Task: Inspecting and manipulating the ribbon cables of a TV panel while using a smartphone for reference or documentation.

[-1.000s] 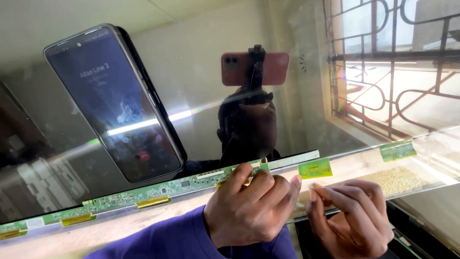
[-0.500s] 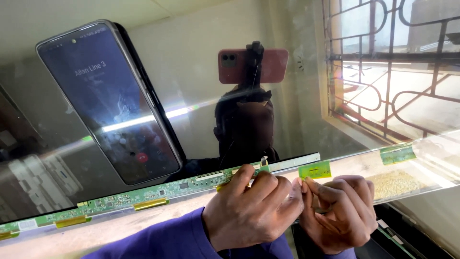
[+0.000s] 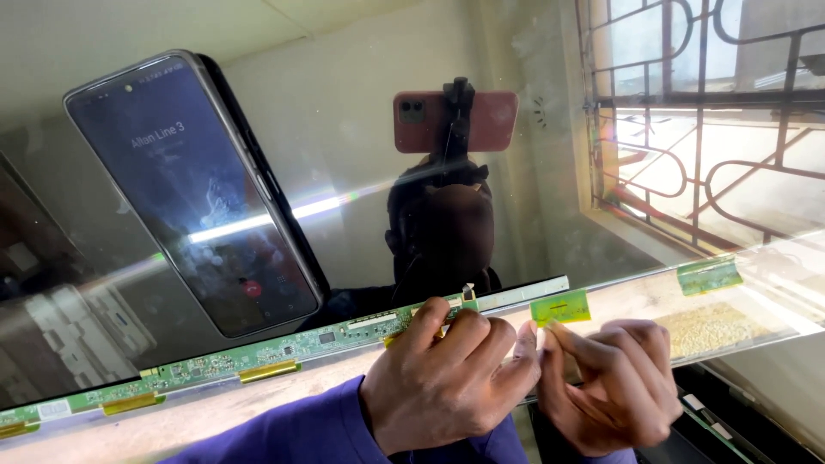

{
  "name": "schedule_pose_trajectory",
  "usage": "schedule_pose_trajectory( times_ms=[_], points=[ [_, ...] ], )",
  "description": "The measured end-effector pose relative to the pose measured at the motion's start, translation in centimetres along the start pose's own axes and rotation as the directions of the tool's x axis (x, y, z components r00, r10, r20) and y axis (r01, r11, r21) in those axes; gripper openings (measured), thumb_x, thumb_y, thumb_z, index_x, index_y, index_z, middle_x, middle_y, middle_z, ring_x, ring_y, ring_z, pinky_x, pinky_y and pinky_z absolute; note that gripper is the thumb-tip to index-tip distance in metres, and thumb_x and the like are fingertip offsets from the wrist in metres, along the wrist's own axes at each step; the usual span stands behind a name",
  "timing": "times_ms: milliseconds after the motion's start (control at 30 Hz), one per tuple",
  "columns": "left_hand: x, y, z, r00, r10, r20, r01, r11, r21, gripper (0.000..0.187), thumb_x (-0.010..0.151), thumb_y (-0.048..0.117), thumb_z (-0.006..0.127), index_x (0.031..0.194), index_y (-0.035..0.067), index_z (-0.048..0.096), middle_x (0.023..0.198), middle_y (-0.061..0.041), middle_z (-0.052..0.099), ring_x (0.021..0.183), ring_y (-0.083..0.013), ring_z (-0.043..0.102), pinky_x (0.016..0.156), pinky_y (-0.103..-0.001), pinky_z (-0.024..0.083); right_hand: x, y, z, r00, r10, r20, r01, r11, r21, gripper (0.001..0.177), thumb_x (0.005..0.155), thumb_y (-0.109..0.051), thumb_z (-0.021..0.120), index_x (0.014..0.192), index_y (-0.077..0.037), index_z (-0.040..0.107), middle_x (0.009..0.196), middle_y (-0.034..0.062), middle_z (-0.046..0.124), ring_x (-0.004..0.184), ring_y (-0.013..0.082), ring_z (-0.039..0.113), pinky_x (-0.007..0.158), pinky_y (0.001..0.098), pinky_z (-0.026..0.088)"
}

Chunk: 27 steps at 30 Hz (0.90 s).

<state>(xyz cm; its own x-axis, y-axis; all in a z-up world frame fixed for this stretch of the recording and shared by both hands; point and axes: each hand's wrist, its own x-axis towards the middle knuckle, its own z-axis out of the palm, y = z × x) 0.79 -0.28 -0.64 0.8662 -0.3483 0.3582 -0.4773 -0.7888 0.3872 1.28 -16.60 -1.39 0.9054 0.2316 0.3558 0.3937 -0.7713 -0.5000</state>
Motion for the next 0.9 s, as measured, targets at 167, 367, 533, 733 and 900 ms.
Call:
schedule_pose_trajectory(
  times_ms=[167,367,533,733,900],
  points=[
    [0.7,0.2,0.2,1.0,0.007,0.012,-0.007,1.0,-0.022,0.013,0.103,0.017,0.065,0.091,0.015,0.063,0.072,-0.002,0.052,0.066,-0.0178,0.046,0.067,-0.033,0.043,0.1,0.8,-0.4,1.0,-0.011,-0.009,0.011,1.0,-0.012,0.021,0.079,0.005,0.064,0.064,-0.004,0.052,0.053,0.0048,0.039,0.055,0.0273,0.039,0.062,0.0362,0.028],
    [1.1,0.7,0.4,1.0,0.004,0.012,-0.003,0.999,-0.04,0.008,0.102,0.016,0.066,0.095,0.014,0.068,0.072,-0.003,0.054,0.064,-0.0181,0.044,0.063,-0.033,0.04,0.4,1.5,-1.0,0.998,-0.055,-0.004,0.055,0.998,0.024,0.011,0.082,-0.005,0.07,0.073,0.001,0.066,0.058,0.0062,0.055,0.056,0.026,0.044,0.062,0.0339,0.033],
    [1.6,1.3,0.4,1.0,0.003,0.024,-0.003,1.0,-0.005,0.006,0.101,0.019,0.066,0.095,0.018,0.069,0.071,0.0,0.051,0.065,-0.0179,0.045,0.065,-0.033,0.041,0.1,1.8,-1.4,1.0,-0.006,-0.024,0.006,1.0,0.007,0.016,0.078,0.0,0.065,0.064,-0.004,0.057,0.053,0.0043,0.042,0.055,0.0265,0.041,0.062,0.035,0.028],
    [1.8,1.5,0.6,1.0,0.006,0.022,-0.005,0.999,-0.038,0.01,0.1,0.016,0.068,0.091,0.016,0.07,0.068,-0.001,0.046,0.063,-0.0192,0.042,0.063,-0.034,0.04,-0.2,2.1,-1.7,1.0,0.014,-0.015,-0.014,0.999,-0.033,0.015,0.079,-0.002,0.068,0.067,-0.004,0.059,0.055,0.006,0.043,0.058,0.028,0.042,0.062,0.0368,0.026],
    [1.9,1.7,0.4,1.0,0.004,-0.018,-0.005,0.999,-0.052,0.014,0.1,0.015,0.071,0.087,0.012,0.068,0.066,-0.001,0.045,0.063,-0.0192,0.044,0.065,-0.034,0.042,-0.2,2.1,-1.7,1.0,0.008,-0.026,-0.008,1.0,-0.024,0.017,0.078,-0.003,0.064,0.063,-0.005,0.056,0.053,0.0062,0.042,0.057,0.0279,0.041,0.062,0.037,0.026]
  ],
)
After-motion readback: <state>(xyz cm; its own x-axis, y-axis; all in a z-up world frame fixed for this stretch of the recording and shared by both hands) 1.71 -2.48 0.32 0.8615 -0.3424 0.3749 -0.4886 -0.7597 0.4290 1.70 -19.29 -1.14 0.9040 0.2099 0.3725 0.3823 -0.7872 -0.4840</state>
